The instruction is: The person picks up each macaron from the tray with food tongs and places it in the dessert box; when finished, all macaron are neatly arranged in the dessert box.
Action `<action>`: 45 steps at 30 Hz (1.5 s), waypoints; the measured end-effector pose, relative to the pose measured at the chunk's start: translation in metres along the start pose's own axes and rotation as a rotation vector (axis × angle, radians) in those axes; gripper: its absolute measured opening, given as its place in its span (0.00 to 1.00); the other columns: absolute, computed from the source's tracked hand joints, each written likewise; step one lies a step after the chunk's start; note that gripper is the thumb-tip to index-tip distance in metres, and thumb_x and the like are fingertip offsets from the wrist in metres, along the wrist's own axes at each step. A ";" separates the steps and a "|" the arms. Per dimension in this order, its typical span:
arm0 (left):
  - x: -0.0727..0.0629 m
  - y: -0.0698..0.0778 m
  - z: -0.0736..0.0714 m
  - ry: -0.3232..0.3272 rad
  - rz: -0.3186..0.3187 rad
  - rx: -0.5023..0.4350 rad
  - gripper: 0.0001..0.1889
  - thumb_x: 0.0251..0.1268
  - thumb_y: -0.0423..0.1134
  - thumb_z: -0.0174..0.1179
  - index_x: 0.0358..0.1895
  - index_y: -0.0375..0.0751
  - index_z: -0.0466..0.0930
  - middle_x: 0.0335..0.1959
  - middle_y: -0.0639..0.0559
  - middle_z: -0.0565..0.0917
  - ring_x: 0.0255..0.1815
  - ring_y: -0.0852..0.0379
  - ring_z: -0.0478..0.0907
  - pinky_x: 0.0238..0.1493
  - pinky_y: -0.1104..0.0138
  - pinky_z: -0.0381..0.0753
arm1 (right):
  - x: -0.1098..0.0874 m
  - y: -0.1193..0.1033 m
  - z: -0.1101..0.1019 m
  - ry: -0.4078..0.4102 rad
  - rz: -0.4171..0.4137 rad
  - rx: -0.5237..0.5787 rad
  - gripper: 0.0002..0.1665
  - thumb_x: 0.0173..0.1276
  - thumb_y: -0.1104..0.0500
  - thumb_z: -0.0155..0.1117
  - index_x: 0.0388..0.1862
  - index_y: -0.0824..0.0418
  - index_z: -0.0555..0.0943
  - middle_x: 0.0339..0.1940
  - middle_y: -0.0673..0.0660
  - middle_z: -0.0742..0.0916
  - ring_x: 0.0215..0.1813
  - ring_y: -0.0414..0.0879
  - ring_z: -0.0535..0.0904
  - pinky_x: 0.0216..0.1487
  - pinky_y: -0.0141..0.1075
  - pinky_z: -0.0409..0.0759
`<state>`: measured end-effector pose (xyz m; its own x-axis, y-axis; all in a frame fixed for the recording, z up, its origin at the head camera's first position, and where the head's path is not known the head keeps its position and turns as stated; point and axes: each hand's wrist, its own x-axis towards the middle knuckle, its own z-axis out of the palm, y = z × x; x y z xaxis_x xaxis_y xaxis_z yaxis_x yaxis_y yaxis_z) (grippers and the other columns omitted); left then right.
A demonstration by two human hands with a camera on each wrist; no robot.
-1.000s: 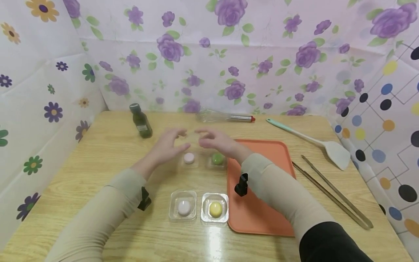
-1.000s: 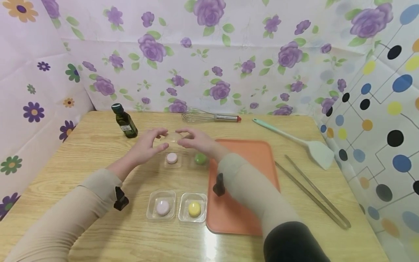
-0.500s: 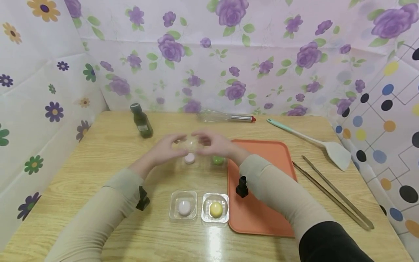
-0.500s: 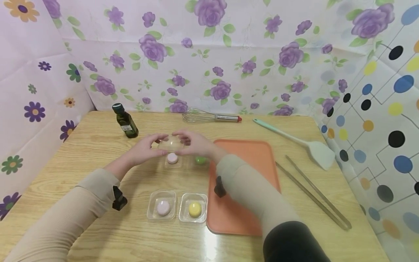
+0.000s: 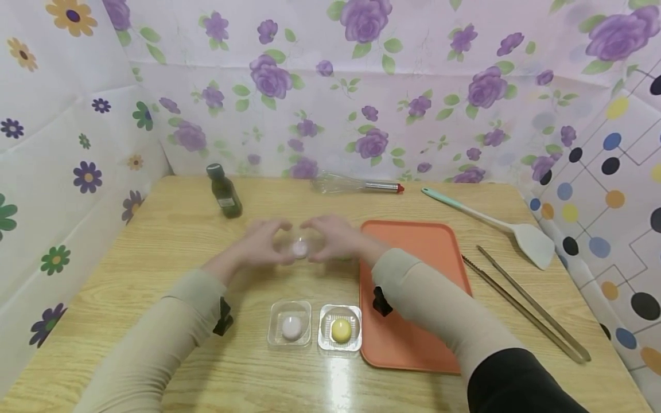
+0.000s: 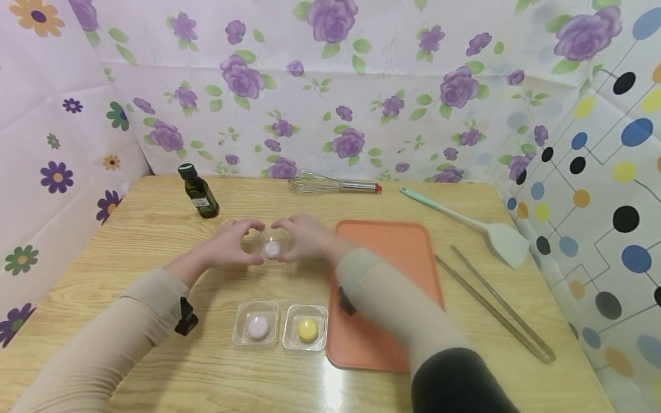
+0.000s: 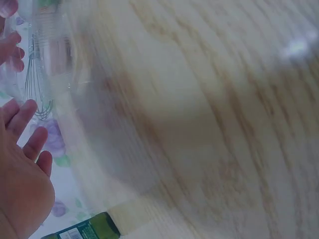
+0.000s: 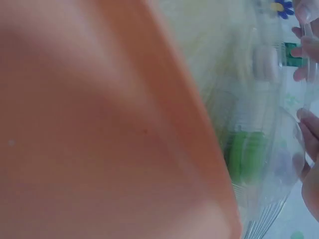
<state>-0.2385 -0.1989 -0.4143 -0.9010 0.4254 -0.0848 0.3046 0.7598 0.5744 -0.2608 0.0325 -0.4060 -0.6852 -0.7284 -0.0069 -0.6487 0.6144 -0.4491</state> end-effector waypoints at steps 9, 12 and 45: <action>0.001 -0.006 0.005 -0.028 -0.014 0.062 0.48 0.37 0.60 0.72 0.66 0.46 0.64 0.63 0.50 0.69 0.61 0.47 0.59 0.60 0.44 0.60 | 0.001 -0.007 0.005 -0.025 0.055 -0.137 0.46 0.48 0.39 0.72 0.66 0.48 0.67 0.65 0.53 0.73 0.65 0.52 0.63 0.66 0.53 0.49; 0.001 -0.006 0.005 -0.031 -0.001 0.076 0.48 0.38 0.62 0.71 0.66 0.44 0.64 0.63 0.49 0.69 0.62 0.46 0.59 0.61 0.44 0.59 | 0.002 -0.007 0.007 -0.026 0.055 -0.167 0.46 0.48 0.38 0.72 0.66 0.47 0.68 0.64 0.53 0.74 0.65 0.53 0.63 0.66 0.53 0.49; 0.003 -0.004 0.012 -0.003 0.106 0.145 0.38 0.46 0.54 0.70 0.60 0.38 0.70 0.60 0.43 0.73 0.62 0.43 0.63 0.65 0.46 0.53 | -0.008 0.002 -0.003 -0.050 0.166 -0.132 0.48 0.51 0.38 0.70 0.68 0.56 0.67 0.65 0.52 0.74 0.64 0.53 0.65 0.63 0.55 0.55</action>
<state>-0.2385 -0.1949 -0.4269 -0.8608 0.5079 -0.0323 0.4392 0.7734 0.4571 -0.2574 0.0404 -0.4042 -0.7712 -0.6258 -0.1167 -0.5681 0.7593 -0.3174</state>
